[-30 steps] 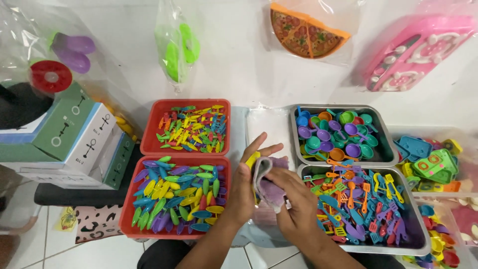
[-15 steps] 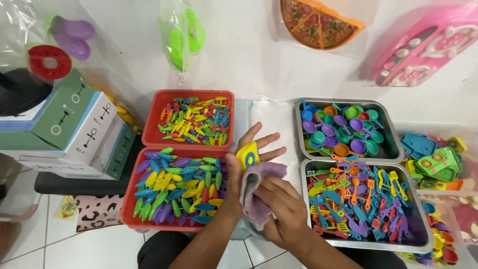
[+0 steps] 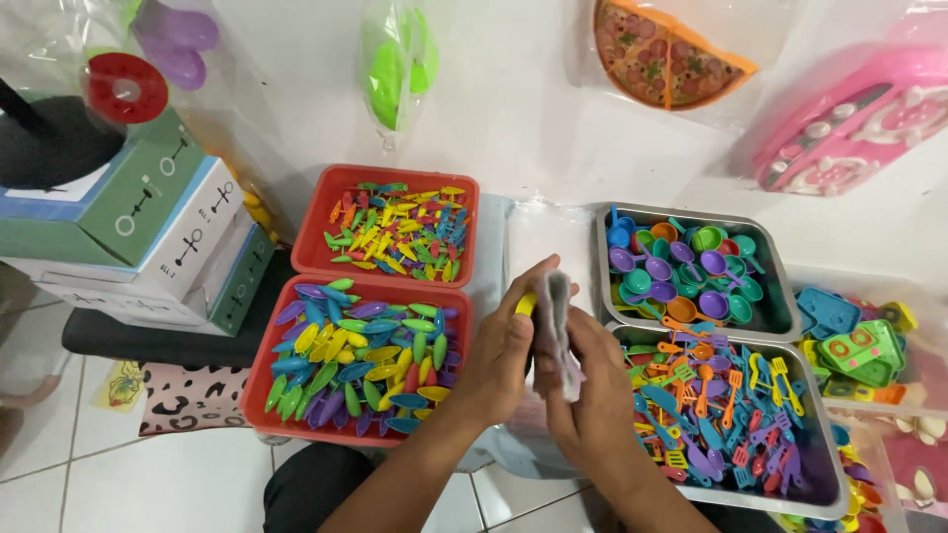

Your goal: The person sits on the floor and wipes various small plastic toys, including a yellow toy with blue circles, a yellow flower-shaped toy, and a purple fork, using a purple cloth. The toys are taken from and placed back into red and silver containers filled with colorful plastic items.

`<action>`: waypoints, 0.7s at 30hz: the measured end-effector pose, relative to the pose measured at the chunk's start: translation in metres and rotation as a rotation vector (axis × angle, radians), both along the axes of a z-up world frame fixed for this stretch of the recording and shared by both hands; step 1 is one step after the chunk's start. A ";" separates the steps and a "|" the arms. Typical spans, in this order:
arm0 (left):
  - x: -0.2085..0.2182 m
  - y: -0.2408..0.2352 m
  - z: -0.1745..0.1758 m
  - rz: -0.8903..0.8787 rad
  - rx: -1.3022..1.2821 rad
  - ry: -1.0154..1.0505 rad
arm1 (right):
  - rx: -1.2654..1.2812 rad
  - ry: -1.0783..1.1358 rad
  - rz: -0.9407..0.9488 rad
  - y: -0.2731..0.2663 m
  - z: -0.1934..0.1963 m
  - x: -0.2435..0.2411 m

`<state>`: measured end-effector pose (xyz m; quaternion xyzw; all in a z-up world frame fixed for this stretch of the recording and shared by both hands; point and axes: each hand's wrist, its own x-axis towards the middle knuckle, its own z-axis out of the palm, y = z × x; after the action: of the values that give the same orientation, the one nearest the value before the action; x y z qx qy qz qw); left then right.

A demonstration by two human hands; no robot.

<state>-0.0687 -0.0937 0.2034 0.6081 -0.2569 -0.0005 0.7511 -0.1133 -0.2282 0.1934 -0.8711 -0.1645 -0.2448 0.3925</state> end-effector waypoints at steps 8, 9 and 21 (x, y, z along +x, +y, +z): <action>0.006 -0.009 -0.013 0.021 -0.299 0.175 | -0.110 -0.063 0.216 -0.011 0.009 0.004; 0.009 -0.008 -0.014 -0.006 -0.466 0.317 | -0.146 -0.080 0.248 -0.009 0.010 0.002; 0.026 0.009 -0.028 -0.141 -0.720 0.421 | -0.234 -0.271 0.287 0.007 0.006 -0.009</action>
<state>-0.0423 -0.0850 0.1757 0.2744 -0.1228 -0.0864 0.9498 -0.1219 -0.2207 0.1995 -0.8375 -0.3651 -0.2807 0.2940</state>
